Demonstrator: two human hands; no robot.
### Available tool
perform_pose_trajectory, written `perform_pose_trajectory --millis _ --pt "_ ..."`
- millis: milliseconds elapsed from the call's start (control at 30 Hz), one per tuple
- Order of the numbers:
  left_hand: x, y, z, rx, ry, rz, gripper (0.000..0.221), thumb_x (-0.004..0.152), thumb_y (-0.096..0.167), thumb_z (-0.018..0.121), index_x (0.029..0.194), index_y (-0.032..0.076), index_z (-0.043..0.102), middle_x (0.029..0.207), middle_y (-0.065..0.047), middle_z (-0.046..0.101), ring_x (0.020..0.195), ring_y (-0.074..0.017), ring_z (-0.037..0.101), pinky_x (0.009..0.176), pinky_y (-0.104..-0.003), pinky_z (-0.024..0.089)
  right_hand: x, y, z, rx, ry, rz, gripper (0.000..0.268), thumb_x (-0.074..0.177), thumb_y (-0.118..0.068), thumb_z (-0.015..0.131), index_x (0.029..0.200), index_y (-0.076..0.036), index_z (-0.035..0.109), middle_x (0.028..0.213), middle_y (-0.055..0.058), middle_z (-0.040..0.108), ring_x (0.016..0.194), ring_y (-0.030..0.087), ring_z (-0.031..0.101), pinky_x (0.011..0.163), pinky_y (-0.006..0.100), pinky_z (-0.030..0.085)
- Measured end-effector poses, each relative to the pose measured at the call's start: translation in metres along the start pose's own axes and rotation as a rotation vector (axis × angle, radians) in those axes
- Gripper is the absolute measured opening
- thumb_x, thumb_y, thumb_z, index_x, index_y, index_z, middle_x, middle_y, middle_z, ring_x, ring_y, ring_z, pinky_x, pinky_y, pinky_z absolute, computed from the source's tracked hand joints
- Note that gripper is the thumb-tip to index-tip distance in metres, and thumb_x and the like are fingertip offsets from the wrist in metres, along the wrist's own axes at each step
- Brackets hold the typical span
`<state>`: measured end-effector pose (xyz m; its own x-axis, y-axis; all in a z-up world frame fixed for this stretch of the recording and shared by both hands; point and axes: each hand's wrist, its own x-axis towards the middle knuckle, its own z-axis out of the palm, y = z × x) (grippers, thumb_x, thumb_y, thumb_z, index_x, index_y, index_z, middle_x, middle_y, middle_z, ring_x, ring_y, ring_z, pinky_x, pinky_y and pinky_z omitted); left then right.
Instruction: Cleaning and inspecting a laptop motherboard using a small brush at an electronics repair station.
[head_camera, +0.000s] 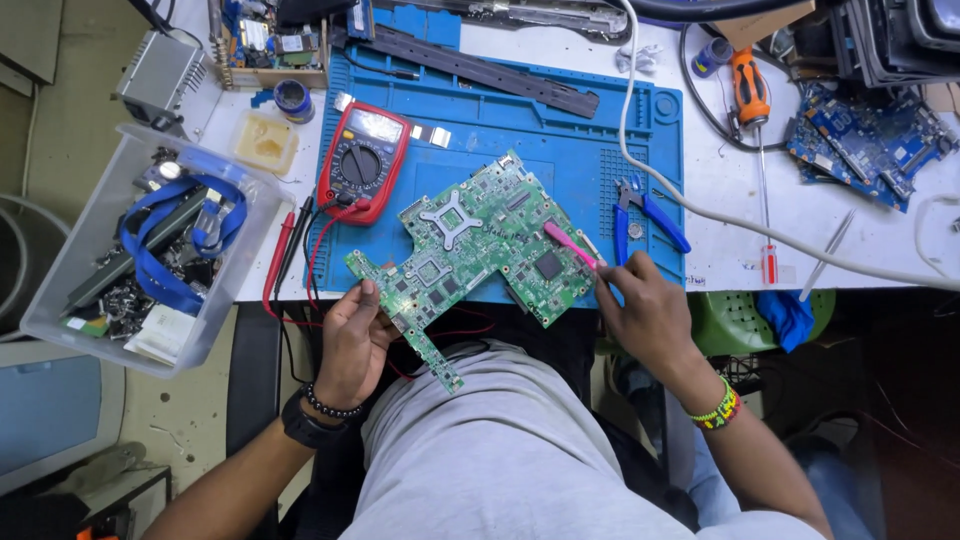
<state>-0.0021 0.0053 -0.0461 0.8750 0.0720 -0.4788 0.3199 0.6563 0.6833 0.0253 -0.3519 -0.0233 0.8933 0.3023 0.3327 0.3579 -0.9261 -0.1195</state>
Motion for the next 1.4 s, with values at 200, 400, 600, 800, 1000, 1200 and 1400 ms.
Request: perform_pose_trajectory --millis 200,400,600,800,1000,1200,1400 --pt "0.007 -0.011 -0.012 -0.023 -0.001 0.005 0.022 0.107 0.025 0.056 0.097 0.006 0.064 0.081 -0.009 0.071 0.073 -0.0254 0.075 0.071 -0.040 0.065 0.016 -0.039 0.017 0.056 0.040 -0.117 0.010 0.093 -0.028 0.071 0.088 -0.019 0.069 0.077 0.001 0.052 0.048 0.034 0.062 0.045 0.042 0.052" --pt "-0.010 0.013 0.012 0.000 -0.007 0.003 0.023 0.106 0.026 0.058 0.093 0.008 0.062 0.072 -0.002 0.063 0.068 -0.0194 0.071 0.069 -0.035 0.064 -0.003 -0.032 -0.012 -0.098 -0.026 -0.094 0.007 0.092 -0.028 0.071 0.093 -0.021 0.072 0.079 0.000 0.053 0.050 0.031 0.064 0.048 0.041 0.052" --pt "0.016 -0.025 -0.027 -0.019 -0.012 0.008 0.025 0.107 0.026 0.058 0.091 0.008 0.062 0.071 -0.002 0.061 0.068 -0.0193 0.072 0.068 -0.034 0.063 0.018 -0.039 0.011 -0.034 0.045 -0.114 0.007 0.091 -0.025 0.072 0.093 -0.018 0.072 0.078 0.003 0.052 0.048 0.033 0.062 0.046 0.042 0.050" --pt "-0.009 0.009 0.008 -0.007 -0.016 -0.001 0.025 0.107 0.026 0.057 0.090 0.008 0.061 0.070 -0.002 0.061 0.068 -0.0203 0.072 0.069 -0.034 0.062 -0.002 -0.041 0.011 -0.002 -0.028 -0.126 0.009 0.094 -0.030 0.069 0.090 -0.023 0.072 0.075 -0.002 0.049 0.047 0.030 0.063 0.047 0.039 0.052" --pt "-0.007 0.007 0.005 -0.010 -0.028 0.000 0.025 0.107 0.027 0.058 0.089 0.010 0.061 0.070 -0.002 0.061 0.067 -0.0187 0.071 0.067 -0.033 0.062 0.009 -0.003 0.002 -0.032 0.013 -0.024 0.009 0.099 -0.018 0.072 0.091 -0.015 0.073 0.077 -0.001 0.046 0.049 0.028 0.061 0.047 0.036 0.050" --pt "0.013 -0.018 -0.020 -0.004 -0.051 0.010 0.025 0.108 0.027 0.055 0.095 0.006 0.062 0.081 -0.009 0.070 0.075 -0.0243 0.074 0.071 -0.036 0.063 0.021 -0.019 0.013 -0.007 0.054 -0.079 0.007 0.097 -0.018 0.071 0.091 -0.015 0.069 0.076 0.001 0.042 0.043 0.034 0.054 0.042 0.042 0.046" --pt "0.014 -0.019 -0.023 0.014 -0.051 0.009 0.024 0.108 0.028 0.056 0.099 0.007 0.062 0.088 -0.009 0.073 0.080 -0.0232 0.075 0.074 -0.036 0.063 -0.012 -0.005 -0.005 -0.082 0.007 0.007 0.010 0.098 -0.023 0.073 0.089 -0.017 0.071 0.074 -0.002 0.041 0.044 0.030 0.056 0.043 0.039 0.046"
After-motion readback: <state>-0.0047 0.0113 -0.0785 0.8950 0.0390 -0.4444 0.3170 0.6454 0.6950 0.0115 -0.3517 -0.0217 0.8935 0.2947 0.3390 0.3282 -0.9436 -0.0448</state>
